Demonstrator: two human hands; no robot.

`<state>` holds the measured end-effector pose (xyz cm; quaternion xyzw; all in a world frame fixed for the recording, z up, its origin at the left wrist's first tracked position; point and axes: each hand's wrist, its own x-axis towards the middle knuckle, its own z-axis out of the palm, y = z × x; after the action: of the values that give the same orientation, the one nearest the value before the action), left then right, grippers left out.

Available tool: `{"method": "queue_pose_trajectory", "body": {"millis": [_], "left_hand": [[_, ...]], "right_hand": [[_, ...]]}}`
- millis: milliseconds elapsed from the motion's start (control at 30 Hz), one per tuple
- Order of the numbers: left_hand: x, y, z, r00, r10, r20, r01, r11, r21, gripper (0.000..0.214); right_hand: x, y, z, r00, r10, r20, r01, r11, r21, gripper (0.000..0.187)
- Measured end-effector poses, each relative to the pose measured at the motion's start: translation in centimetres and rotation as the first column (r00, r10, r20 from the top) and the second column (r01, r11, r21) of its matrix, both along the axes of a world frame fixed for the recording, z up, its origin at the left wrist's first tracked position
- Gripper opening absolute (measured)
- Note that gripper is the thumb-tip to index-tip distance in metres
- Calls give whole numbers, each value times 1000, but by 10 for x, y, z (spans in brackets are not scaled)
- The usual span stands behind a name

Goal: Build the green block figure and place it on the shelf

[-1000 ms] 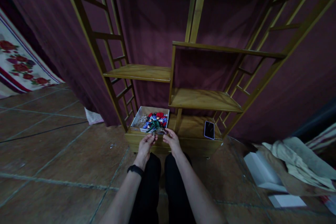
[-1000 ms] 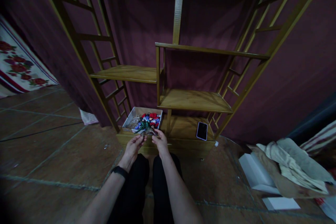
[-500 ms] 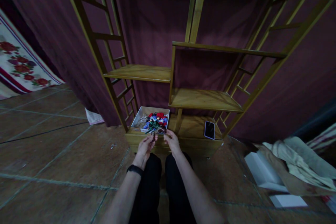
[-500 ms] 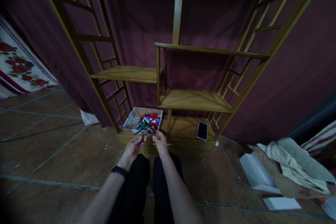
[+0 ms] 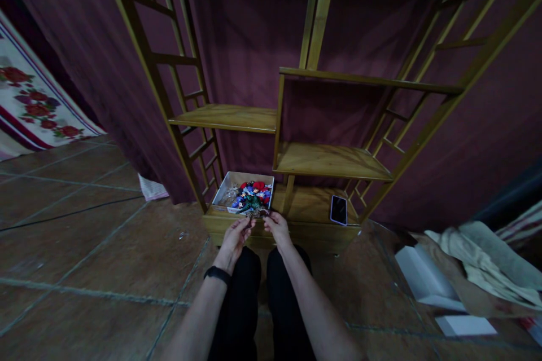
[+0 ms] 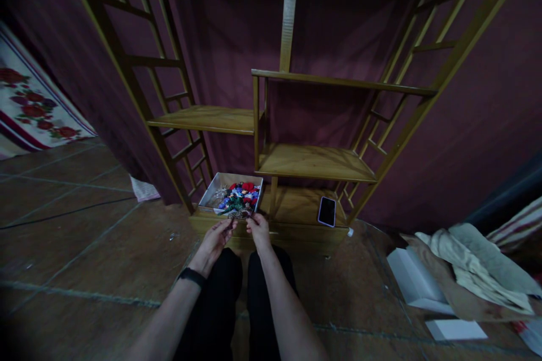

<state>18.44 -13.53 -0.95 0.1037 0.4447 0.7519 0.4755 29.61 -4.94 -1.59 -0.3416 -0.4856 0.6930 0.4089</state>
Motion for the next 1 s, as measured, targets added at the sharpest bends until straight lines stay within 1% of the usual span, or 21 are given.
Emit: {"method": "queue_pose_trajectory", "body": {"millis": [100,233,333,400,467,567,700,833,900,1000], "left_hand": [[1,-1,1,1000,17,-3,-17,1000,14,21],[2,0,-1,999,41,-18,-40,999,23,23],[1,1,-3,997,55,-45,-54,998,18,25],[2,1,-4,996,60,-63,-59,998,14,28],[2,1,-3,995,58,-84,-57,998,10,30],[4,1,-2,993,52,-110,-52,999,11,34],[8,0,1,990,36,-136,-34,999,22,35],[9,-2,1,986,13,-164,-5,999,49,34],[9,-2,1,985,43,-165,-35,998,53,34],[9,-1,2,979,128,-155,-124,992,33,36]], "right_hand": [[1,-2,2,1000,22,4,-22,1000,18,29],[0,-3,5,998,55,-13,-54,994,96,31],[-1,-2,7,998,34,-52,-26,990,138,35],[-1,-2,6,998,8,-65,1,991,137,37],[0,-1,3,999,-6,-51,11,994,112,39],[1,0,-2,999,9,-43,-6,997,73,40],[1,2,-9,994,2,-110,2,999,34,40],[-1,4,-9,984,-33,-177,28,999,-32,39],[-1,4,-9,979,-45,-197,32,997,-67,39],[1,5,-8,978,-35,-208,12,994,-110,37]]}}
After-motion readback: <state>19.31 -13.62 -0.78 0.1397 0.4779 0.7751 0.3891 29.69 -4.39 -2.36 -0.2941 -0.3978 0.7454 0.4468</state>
